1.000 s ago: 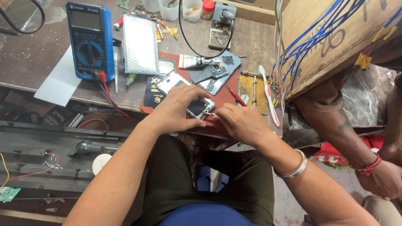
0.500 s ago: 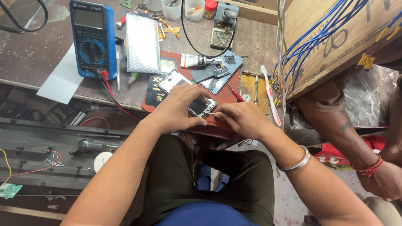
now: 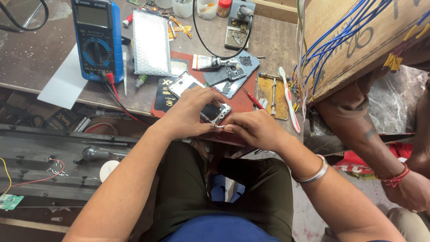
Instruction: The person uses a metal prying tool to carefully separate the screen assembly from the frame of a disassembled smartphone. They work along the edges of the device, applying pressure to release clips or adhesive.
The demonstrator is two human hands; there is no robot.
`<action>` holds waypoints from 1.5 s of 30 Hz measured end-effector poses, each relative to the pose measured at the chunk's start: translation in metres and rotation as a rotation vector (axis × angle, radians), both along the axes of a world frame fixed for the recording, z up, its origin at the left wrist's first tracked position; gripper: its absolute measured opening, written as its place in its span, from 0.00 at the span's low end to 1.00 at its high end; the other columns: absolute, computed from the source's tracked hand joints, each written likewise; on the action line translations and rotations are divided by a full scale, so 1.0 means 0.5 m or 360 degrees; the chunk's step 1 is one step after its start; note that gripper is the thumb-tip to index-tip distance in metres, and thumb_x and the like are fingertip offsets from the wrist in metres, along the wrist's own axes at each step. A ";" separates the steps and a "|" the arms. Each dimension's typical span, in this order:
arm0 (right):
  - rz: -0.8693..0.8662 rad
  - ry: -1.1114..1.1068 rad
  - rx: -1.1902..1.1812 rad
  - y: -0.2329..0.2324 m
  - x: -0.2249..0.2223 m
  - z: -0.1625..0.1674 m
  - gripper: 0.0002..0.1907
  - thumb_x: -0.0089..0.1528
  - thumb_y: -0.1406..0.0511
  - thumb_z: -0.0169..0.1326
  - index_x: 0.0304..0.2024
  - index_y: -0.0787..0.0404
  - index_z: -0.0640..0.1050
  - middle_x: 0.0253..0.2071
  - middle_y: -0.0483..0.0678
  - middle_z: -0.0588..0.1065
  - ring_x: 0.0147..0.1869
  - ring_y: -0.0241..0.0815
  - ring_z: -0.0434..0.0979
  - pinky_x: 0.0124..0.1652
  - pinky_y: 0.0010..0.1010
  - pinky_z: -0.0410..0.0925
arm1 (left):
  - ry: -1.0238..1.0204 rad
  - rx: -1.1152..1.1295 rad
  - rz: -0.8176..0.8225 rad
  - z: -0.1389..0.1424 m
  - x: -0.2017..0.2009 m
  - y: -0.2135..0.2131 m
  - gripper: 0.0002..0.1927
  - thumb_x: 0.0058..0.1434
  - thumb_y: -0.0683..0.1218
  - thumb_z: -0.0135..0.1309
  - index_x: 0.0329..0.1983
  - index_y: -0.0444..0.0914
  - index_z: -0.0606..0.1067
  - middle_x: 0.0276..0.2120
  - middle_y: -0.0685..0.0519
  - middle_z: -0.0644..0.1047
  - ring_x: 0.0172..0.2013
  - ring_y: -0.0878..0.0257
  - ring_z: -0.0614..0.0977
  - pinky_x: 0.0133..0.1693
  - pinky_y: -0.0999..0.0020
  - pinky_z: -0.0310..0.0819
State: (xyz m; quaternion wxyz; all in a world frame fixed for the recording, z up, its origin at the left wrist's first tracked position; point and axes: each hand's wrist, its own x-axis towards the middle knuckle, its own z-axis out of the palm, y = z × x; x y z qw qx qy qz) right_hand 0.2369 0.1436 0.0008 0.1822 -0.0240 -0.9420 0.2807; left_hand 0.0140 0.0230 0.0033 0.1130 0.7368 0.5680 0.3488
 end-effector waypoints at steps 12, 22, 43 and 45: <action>-0.0697 0.0103 -0.1274 -0.101 0.060 -0.040 0.10 0.66 0.63 0.57 0.44 0.63 0.78 0.31 0.41 0.77 0.32 0.29 0.74 0.31 0.23 0.69 | -0.0076 0.0423 0.0012 -0.001 0.007 -0.021 0.25 0.45 0.51 0.74 0.45 0.44 0.78 0.44 0.53 0.78 0.51 0.52 0.77 0.55 0.58 0.69; -0.0577 0.0293 -0.2009 -0.201 0.070 -0.062 0.09 0.66 0.65 0.56 0.46 0.61 0.72 0.30 0.39 0.71 0.26 0.26 0.65 0.24 0.19 0.59 | -0.2276 -0.0284 0.0235 -0.051 0.213 -0.134 0.06 0.65 0.41 0.58 0.43 0.34 0.79 0.37 0.53 0.80 0.42 0.67 0.79 0.47 0.71 0.75; -0.0579 0.0487 -0.2015 -0.294 0.069 -0.053 0.08 0.68 0.65 0.54 0.47 0.62 0.74 0.30 0.41 0.71 0.28 0.26 0.63 0.27 0.19 0.59 | -0.2997 -0.0017 0.0182 0.002 0.256 -0.166 0.03 0.68 0.42 0.55 0.41 0.36 0.76 0.39 0.55 0.75 0.41 0.69 0.75 0.45 0.72 0.69; -0.0580 0.0476 -0.2019 -0.295 0.070 -0.062 0.07 0.68 0.66 0.54 0.47 0.62 0.74 0.30 0.41 0.71 0.28 0.26 0.63 0.27 0.19 0.58 | -0.3062 -0.0021 0.0164 0.010 0.255 -0.164 0.03 0.69 0.41 0.55 0.43 0.37 0.76 0.39 0.55 0.76 0.39 0.68 0.75 0.42 0.72 0.68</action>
